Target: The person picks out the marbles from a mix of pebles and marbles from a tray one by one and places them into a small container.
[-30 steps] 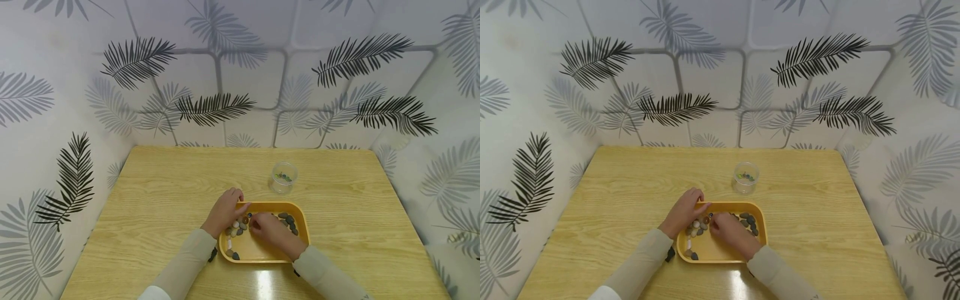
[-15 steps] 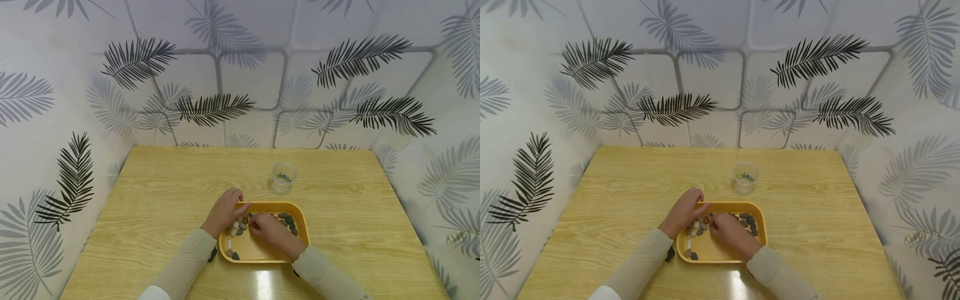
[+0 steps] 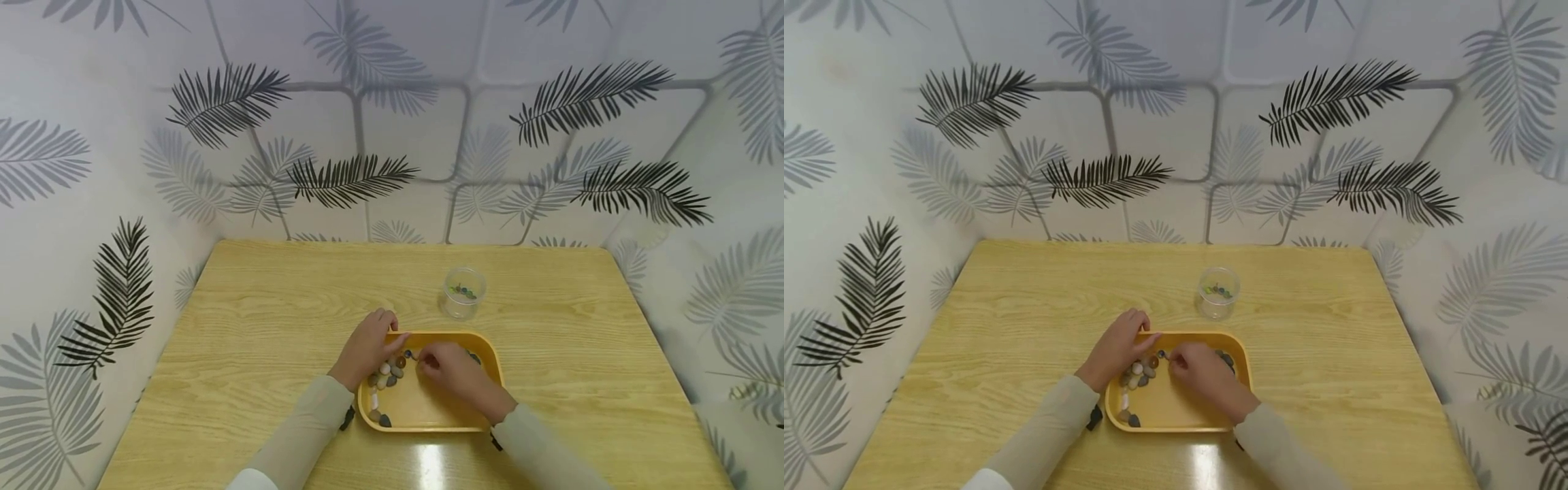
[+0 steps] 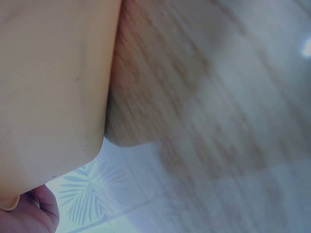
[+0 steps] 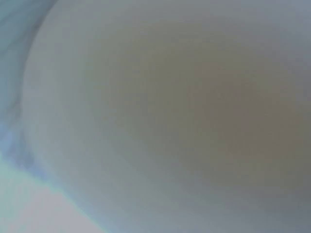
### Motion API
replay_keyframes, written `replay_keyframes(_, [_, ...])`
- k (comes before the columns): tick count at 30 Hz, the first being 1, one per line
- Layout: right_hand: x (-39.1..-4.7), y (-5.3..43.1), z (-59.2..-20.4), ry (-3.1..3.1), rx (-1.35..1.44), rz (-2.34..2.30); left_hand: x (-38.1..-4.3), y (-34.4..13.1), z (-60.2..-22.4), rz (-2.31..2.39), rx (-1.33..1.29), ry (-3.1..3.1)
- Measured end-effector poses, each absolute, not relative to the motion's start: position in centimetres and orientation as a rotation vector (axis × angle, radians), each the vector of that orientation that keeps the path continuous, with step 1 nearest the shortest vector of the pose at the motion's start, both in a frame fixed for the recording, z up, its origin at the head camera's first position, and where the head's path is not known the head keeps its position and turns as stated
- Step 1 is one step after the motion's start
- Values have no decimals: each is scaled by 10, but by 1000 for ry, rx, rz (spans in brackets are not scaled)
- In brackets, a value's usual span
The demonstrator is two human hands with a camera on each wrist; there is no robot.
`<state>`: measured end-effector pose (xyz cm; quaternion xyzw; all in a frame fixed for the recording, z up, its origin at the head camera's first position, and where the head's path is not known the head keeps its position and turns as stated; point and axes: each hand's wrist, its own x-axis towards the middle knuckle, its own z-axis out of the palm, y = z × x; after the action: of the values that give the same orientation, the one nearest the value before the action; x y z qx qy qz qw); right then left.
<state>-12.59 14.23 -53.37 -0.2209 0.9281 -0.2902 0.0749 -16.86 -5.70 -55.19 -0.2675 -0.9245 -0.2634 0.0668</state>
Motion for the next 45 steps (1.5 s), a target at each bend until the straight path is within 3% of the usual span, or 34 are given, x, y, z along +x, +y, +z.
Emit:
replay_keyframes(26, [-172,219,-478,2984,-482,-960,-168,-57,-553,-802,-807,-2793])
replay_keyframes(45, [-208,216,-486,2970,-525,-970,-168,-56,-552,-727,-777,-2825])
